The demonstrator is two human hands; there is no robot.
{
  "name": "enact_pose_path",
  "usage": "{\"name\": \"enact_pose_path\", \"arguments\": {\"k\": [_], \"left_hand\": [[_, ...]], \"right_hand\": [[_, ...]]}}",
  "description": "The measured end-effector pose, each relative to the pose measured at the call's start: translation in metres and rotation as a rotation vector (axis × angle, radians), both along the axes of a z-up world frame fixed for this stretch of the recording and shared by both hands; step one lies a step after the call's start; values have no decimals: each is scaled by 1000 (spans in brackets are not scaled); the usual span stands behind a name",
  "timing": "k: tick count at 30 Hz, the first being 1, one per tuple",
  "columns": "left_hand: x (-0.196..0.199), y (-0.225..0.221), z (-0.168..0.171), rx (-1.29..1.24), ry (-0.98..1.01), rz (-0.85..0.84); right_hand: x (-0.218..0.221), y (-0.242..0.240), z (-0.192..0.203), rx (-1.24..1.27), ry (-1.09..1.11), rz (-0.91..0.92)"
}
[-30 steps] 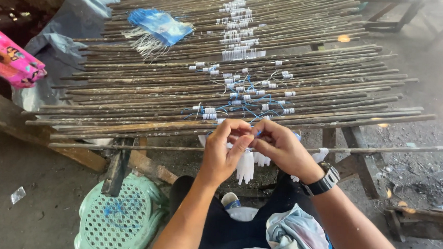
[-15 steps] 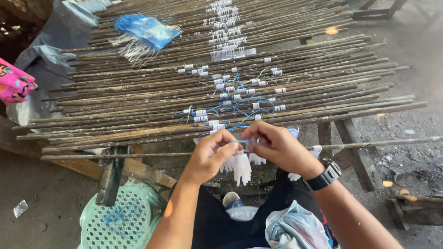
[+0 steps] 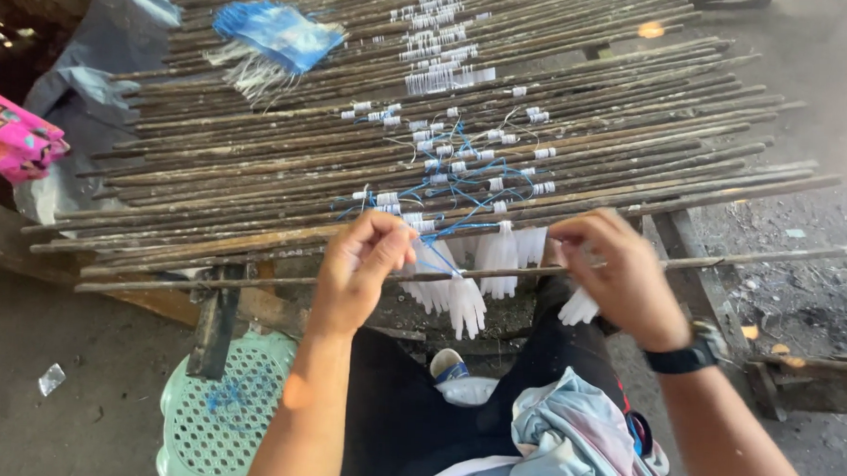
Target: The person assembles bundles of white candles by threading them onto thin wooden rods and tying them in place with blue string.
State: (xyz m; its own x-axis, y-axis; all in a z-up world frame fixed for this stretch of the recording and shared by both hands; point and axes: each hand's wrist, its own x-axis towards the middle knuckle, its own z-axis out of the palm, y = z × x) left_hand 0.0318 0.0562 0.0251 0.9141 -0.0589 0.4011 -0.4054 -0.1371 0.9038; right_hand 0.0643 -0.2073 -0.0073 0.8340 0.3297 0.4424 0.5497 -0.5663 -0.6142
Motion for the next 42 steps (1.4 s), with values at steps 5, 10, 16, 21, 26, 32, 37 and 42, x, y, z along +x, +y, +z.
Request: {"name": "enact_pose_path", "arguments": {"k": [5, 10, 16, 21, 26, 32, 37, 42], "left_hand": [[10, 15, 0, -41, -28, 56], [16, 39, -6, 86, -105, 290], [-4, 56, -11, 217, -127, 426], [-45, 19, -31, 224, -297, 697], [-47, -48, -76, 285, -40, 254], [-1, -95, -117, 364, 144, 88], [27, -119, -126, 397, 209, -108], [42, -122, -164, 273, 266, -87]], "right_hand": [[-10, -51, -7, -248, -17, -126], [-7, -66, -26, -387, 35, -112], [-16, -44, -32, -338, -255, -165], [-47, -10, -81, 291, -14, -459], [1, -16, -160, 395, 322, -292], [-15, -20, -125, 267, 509, -206], [-22, -14, -122, 458, 688, -76], [-25, -20, -125, 535, 633, -106]]}}
